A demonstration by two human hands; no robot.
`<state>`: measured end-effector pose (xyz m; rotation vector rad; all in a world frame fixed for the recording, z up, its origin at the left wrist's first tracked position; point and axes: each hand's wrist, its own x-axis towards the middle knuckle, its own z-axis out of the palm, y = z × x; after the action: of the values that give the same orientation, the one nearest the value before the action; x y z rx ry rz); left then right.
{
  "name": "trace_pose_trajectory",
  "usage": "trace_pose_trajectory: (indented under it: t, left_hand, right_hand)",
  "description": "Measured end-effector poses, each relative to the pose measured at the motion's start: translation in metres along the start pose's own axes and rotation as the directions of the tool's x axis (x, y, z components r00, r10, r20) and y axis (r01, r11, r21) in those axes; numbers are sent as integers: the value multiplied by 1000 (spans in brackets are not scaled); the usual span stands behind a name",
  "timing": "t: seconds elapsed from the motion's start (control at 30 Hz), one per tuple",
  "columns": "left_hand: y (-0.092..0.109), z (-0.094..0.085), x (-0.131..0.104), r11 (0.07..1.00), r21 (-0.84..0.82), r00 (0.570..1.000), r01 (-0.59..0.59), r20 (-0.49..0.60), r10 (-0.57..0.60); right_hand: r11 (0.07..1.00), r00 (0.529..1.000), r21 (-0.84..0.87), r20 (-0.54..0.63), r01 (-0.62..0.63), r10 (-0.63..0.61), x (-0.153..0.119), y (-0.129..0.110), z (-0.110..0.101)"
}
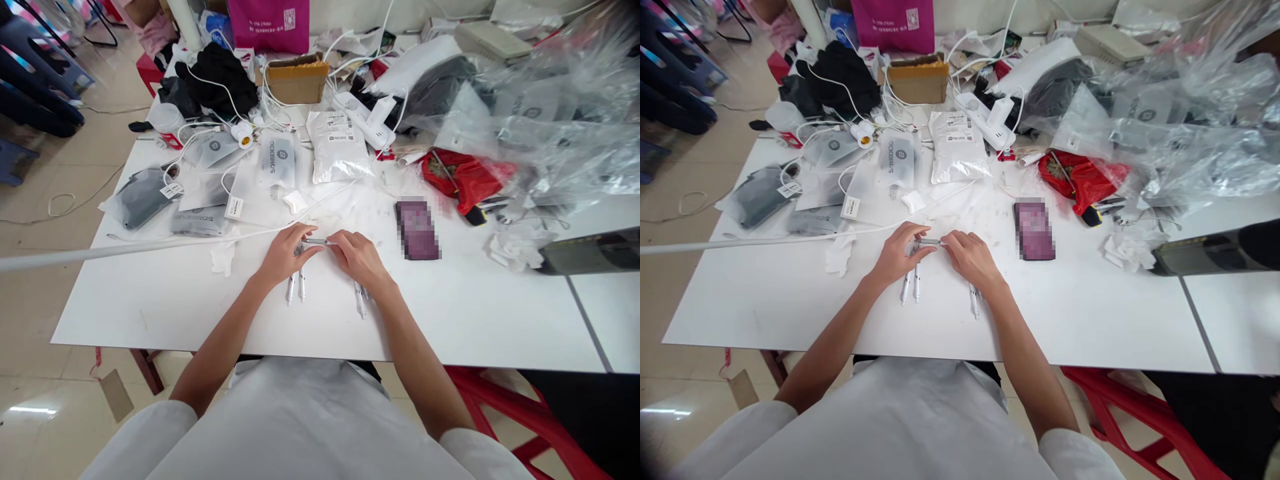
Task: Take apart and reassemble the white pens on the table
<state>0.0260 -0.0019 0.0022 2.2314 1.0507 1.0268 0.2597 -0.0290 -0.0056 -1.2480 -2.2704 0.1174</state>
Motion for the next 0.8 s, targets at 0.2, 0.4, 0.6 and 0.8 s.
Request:
trace_pose_trajectory:
  t: [0.2, 0.4, 0.6, 0.8]
  left_hand:
    - [4, 4, -1, 995, -86, 999, -46, -25, 44]
    - [1, 5, -2, 995, -100, 999, -15, -49, 10]
    - [-5, -1, -6, 994, -71, 996, 83, 28, -81]
    - [-5, 0, -3, 995, 98, 997, -7, 81, 0]
  right_hand:
    - [999, 1000, -45, 17, 18, -18, 3, -4, -1]
    - [998, 1000, -59, -2, 15, -15, 4, -2, 3]
    - [999, 1000, -47, -19, -3, 2, 2, -1, 3]
    - [994, 997, -94, -56, 49, -55, 3, -2, 3]
